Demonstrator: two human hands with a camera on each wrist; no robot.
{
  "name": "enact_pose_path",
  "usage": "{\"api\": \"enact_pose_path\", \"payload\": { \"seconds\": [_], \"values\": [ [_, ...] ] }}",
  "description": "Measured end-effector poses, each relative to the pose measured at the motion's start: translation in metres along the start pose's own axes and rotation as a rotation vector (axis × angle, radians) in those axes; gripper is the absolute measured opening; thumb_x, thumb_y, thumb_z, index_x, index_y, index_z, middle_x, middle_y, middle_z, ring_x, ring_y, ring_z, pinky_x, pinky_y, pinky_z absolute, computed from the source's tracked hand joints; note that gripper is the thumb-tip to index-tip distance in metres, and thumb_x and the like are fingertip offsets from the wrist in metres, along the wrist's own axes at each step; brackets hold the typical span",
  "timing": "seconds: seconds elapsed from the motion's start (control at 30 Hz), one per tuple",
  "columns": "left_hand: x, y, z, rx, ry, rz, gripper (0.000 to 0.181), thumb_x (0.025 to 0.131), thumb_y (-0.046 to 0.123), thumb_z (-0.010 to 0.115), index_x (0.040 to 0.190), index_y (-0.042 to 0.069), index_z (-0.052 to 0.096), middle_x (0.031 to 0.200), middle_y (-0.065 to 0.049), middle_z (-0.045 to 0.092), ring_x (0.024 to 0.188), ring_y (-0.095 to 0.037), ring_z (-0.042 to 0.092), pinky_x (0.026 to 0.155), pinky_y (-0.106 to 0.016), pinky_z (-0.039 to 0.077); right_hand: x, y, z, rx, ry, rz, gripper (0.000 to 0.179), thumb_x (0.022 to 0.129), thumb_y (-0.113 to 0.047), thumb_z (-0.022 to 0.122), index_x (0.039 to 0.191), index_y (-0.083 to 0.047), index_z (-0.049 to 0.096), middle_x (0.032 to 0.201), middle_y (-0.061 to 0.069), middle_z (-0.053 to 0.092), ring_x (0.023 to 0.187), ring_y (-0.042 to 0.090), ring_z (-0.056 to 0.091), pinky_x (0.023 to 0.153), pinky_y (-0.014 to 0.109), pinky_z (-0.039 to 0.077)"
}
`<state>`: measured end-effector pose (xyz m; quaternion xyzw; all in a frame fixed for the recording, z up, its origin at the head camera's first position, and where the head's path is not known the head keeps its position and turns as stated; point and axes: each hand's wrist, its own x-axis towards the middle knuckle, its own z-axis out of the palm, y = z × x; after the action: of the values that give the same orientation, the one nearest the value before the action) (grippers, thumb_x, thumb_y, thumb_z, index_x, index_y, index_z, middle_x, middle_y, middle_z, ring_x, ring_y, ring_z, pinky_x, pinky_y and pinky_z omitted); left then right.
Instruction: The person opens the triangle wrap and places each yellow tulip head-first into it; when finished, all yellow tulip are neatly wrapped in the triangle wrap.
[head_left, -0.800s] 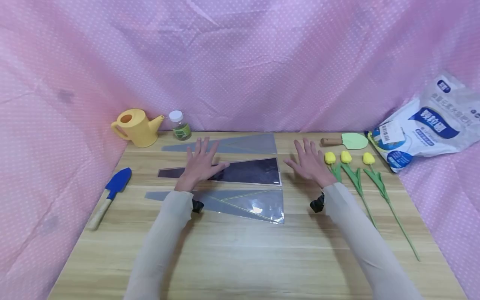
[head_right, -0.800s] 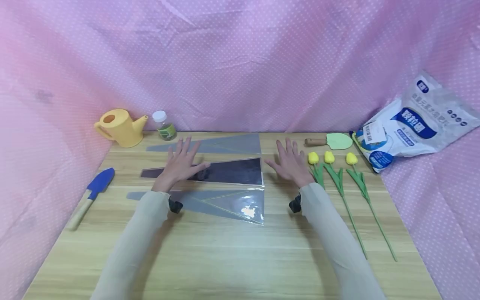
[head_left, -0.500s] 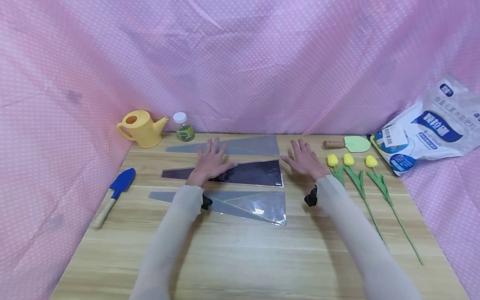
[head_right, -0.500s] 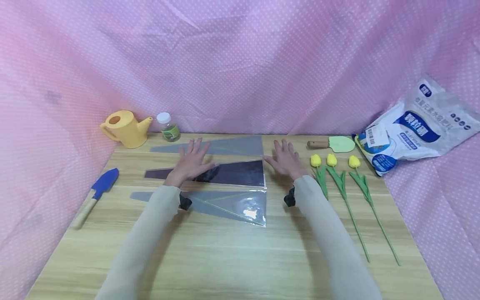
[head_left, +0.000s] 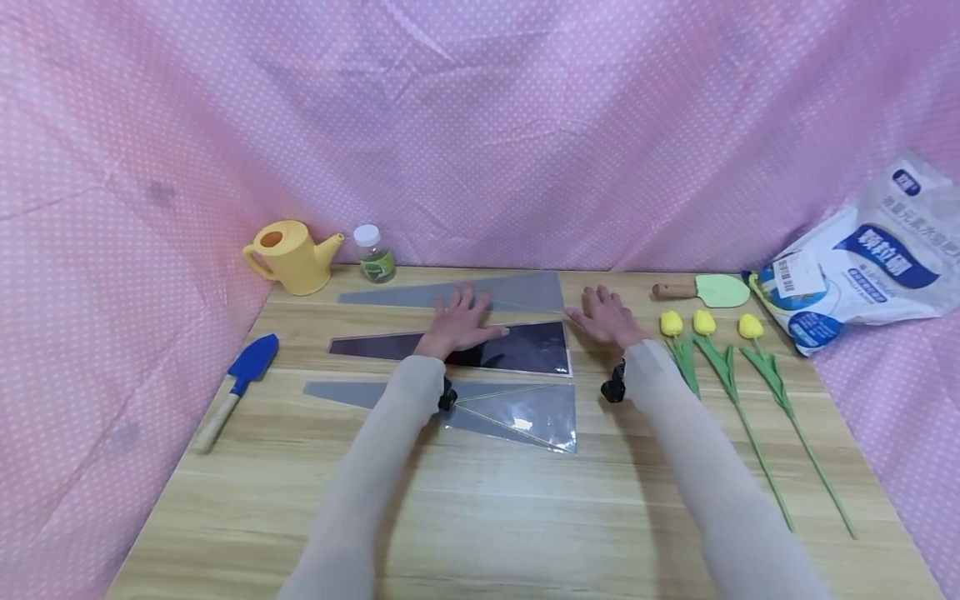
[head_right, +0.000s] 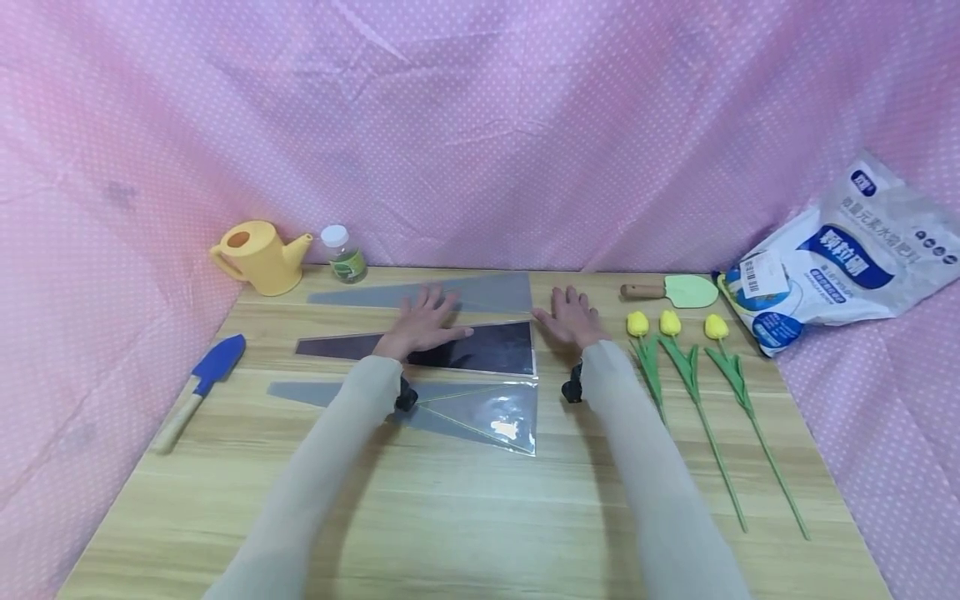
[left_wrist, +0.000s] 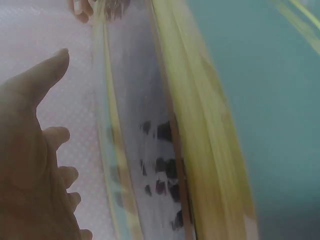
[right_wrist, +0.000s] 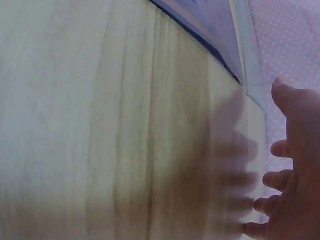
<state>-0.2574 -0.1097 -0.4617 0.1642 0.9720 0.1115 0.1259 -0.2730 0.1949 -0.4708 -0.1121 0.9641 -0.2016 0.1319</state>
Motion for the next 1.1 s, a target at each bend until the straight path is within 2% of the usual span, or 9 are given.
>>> {"api": "enact_pose_path", "payload": {
  "seconds": [0.13, 0.3, 0.53, 0.87, 1.0, 1.1],
  "values": [
    [0.011, 0.007, 0.007, 0.023, -0.034, 0.000, 0.087, 0.095, 0.071, 0.040, 0.162, 0.025, 0.011, 0.171, -0.014, 0.003, 0.158, -0.039, 0.000, 0.123, -0.068, 0.006, 0.005, 0.000, 0.006, -0.015, 0.022, 0.019, 0.070, 0.105, -0.049, 0.035, 0.150, 0.005, 0.027, 0.160, 0.035, 0.016, 0.145, 0.057, 0.019, 0.116, 0.073, 0.018],
    [0.017, 0.015, 0.017, 0.035, -0.061, 0.007, 0.085, 0.095, 0.072, 0.040, 0.162, 0.027, 0.013, 0.171, -0.011, 0.005, 0.158, -0.037, 0.002, 0.123, -0.068, 0.007, 0.010, -0.006, 0.013, -0.032, 0.042, 0.090, 0.076, 0.103, -0.053, 0.035, 0.153, 0.004, 0.026, 0.163, 0.034, 0.010, 0.148, 0.056, 0.011, 0.117, 0.073, 0.013],
    [0.019, 0.020, 0.022, -0.017, -0.086, 0.002, 0.082, 0.095, 0.071, 0.040, 0.161, 0.031, 0.015, 0.171, -0.010, 0.004, 0.159, -0.035, 0.001, 0.124, -0.066, 0.005, 0.012, -0.010, 0.014, -0.058, 0.102, 0.135, 0.072, 0.101, -0.055, 0.042, 0.142, 0.003, 0.037, 0.158, 0.032, 0.023, 0.144, 0.053, 0.023, 0.114, 0.072, 0.022],
    [0.017, 0.023, 0.021, -0.014, -0.109, 0.025, 0.080, 0.095, 0.071, 0.039, 0.161, 0.031, 0.016, 0.171, -0.009, 0.001, 0.159, -0.035, -0.001, 0.124, -0.066, 0.004, 0.020, -0.008, 0.019, -0.031, 0.177, 0.185, 0.069, 0.098, -0.058, 0.047, 0.132, 0.002, 0.044, 0.154, 0.029, 0.031, 0.139, 0.049, 0.030, 0.111, 0.072, 0.026],
    [0.017, 0.025, 0.022, -0.023, -0.114, 0.033, 0.080, 0.096, 0.070, 0.039, 0.161, 0.030, 0.016, 0.171, -0.009, 0.002, 0.159, -0.035, -0.001, 0.124, -0.066, 0.005, 0.024, -0.011, 0.020, 0.015, 0.204, 0.199, 0.063, 0.098, -0.052, 0.052, 0.130, 0.002, 0.047, 0.149, 0.029, 0.036, 0.136, 0.048, 0.033, 0.109, 0.072, 0.028],
    [0.017, 0.027, 0.022, -0.017, -0.122, 0.036, 0.080, 0.096, 0.070, 0.039, 0.161, 0.030, 0.016, 0.171, -0.010, 0.002, 0.159, -0.036, 0.000, 0.124, -0.066, 0.005, 0.026, -0.015, 0.020, 0.073, 0.199, 0.194, 0.059, 0.098, -0.044, 0.054, 0.136, 0.001, 0.047, 0.152, 0.028, 0.035, 0.140, 0.047, 0.031, 0.112, 0.071, 0.024]
  ]
}}
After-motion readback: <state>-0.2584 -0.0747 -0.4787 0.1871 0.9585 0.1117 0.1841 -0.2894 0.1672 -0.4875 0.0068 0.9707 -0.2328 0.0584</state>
